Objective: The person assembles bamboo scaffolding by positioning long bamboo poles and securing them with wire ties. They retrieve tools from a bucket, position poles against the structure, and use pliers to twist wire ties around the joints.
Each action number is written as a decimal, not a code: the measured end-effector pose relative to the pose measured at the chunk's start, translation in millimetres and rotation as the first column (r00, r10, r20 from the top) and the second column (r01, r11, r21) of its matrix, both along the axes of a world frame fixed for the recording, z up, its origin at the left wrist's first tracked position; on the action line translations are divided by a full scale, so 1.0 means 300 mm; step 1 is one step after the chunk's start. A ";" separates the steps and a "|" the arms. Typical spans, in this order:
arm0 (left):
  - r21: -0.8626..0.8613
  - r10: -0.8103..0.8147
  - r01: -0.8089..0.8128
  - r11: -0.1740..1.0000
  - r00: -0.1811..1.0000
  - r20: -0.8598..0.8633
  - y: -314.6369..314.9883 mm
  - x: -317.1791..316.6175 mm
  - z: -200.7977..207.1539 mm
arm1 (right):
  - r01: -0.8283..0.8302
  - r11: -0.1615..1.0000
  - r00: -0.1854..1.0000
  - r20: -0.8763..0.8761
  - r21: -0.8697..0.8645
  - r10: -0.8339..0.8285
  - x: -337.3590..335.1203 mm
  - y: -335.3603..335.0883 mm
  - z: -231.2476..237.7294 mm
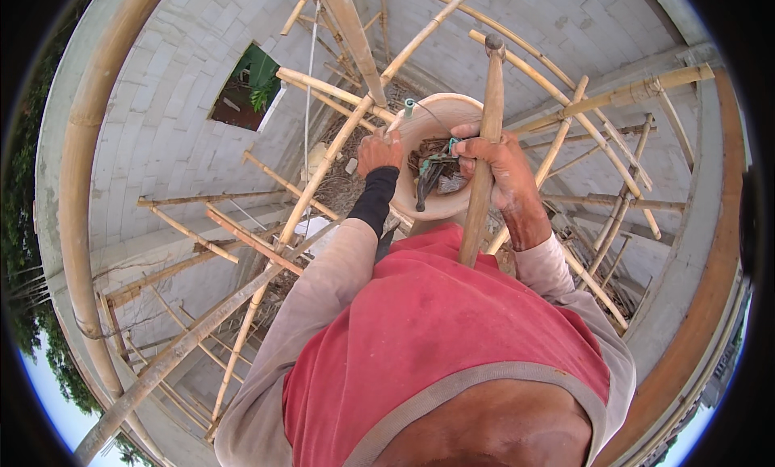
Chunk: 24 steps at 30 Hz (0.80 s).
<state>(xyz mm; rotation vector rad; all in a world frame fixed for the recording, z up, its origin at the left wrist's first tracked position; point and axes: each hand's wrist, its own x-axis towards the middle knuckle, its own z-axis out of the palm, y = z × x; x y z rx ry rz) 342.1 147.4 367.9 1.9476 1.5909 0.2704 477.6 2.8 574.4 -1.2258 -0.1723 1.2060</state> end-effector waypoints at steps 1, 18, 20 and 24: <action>-0.010 -0.015 0.015 1.000 0.999 0.041 0.001 -0.005 -0.013 | 0.014 1.000 1.000 0.010 -0.005 -0.014 0.005 -0.004 -0.003; 0.155 -0.055 0.062 0.986 0.997 -0.048 -0.025 0.035 -0.053 | 0.044 0.999 0.999 0.011 -0.007 -0.044 0.007 -0.027 0.010; 0.182 -0.054 0.054 0.982 0.999 -0.004 -0.026 0.030 -0.064 | 0.050 0.999 0.999 -0.011 -0.002 -0.050 0.008 -0.030 0.004; 0.206 -0.061 0.043 0.978 0.995 0.083 -0.027 0.016 -0.102 | 0.065 0.998 0.998 -0.014 0.005 -0.065 0.008 -0.027 -0.001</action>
